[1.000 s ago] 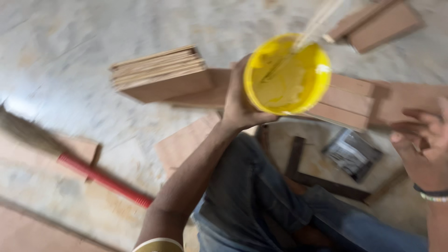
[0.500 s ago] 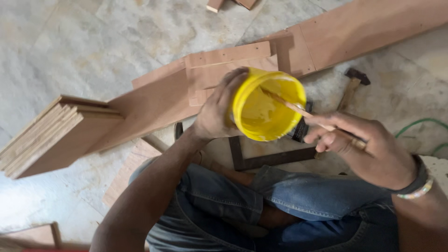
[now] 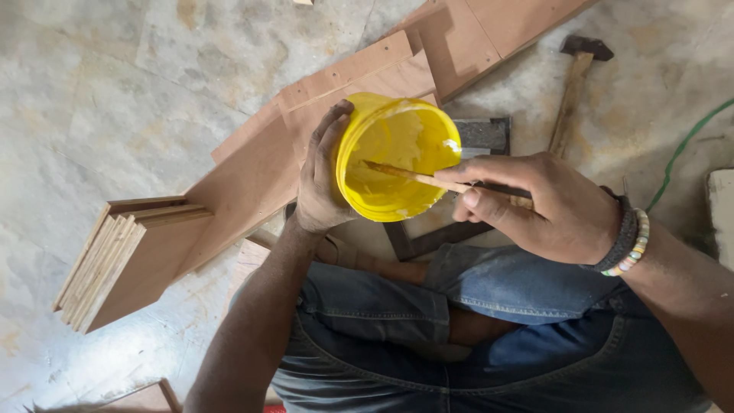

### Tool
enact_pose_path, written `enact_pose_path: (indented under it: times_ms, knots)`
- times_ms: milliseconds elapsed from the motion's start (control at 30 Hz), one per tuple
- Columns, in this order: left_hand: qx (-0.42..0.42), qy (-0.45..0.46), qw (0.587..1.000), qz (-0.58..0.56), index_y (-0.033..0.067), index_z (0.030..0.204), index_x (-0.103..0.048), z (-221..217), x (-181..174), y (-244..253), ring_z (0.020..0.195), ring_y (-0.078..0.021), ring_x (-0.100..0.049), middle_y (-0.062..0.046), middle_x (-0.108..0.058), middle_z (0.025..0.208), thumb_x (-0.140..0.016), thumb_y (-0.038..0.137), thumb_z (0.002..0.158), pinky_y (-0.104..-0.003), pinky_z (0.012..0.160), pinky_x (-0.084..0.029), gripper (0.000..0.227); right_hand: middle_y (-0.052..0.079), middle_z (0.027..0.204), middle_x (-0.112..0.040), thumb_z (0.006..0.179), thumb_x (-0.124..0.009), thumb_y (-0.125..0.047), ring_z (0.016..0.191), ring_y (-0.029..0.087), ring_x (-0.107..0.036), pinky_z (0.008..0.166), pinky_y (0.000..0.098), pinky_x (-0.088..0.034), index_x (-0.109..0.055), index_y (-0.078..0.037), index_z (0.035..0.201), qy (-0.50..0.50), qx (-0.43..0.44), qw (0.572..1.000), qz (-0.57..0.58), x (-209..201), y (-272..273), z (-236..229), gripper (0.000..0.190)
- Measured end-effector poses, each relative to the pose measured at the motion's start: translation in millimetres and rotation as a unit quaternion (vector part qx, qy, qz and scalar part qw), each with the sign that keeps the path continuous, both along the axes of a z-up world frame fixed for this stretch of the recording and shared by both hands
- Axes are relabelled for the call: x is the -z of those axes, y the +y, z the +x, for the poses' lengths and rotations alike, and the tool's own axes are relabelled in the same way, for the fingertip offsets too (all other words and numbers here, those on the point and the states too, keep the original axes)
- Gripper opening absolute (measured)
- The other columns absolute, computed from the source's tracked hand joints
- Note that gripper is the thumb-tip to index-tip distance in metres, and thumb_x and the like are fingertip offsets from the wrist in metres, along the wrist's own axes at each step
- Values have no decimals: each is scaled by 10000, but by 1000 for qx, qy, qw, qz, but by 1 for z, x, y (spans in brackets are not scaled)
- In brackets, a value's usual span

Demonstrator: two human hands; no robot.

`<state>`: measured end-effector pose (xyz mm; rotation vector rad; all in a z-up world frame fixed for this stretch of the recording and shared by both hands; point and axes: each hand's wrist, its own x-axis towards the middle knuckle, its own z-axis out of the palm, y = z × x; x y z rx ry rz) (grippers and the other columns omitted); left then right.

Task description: The person applies glue to wooden slats using a small stick and positions them onto a larger plywood board. They use a square ruler to align the pieces and secure them by hammering.

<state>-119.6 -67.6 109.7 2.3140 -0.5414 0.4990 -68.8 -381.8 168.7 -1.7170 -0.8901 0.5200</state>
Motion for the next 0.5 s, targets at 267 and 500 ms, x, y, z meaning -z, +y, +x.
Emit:
enact_pose_path:
  times_ms: [267,500]
  knots:
    - [-15,-23,999,39,-53,1511,-334,-8,-3,4,1464,-437,-465,-274,-423,1551,-994,379,767,-501,1237,-453,1084,60,860,-740,1018,-705,-242,668,163,-650,578,307,-504,-756,-90,1139,-293,192,926,-143,-21,-5,-4,201]
    - [-38,-44,996,68,-32,1519,-357,-11,-11,9,1479,-448,-460,-266,-436,1550,-976,287,808,-527,1262,-442,995,60,727,-730,942,-673,-290,554,194,-655,519,349,-512,-772,-130,1091,-178,100,951,-234,-4,12,-17,240]
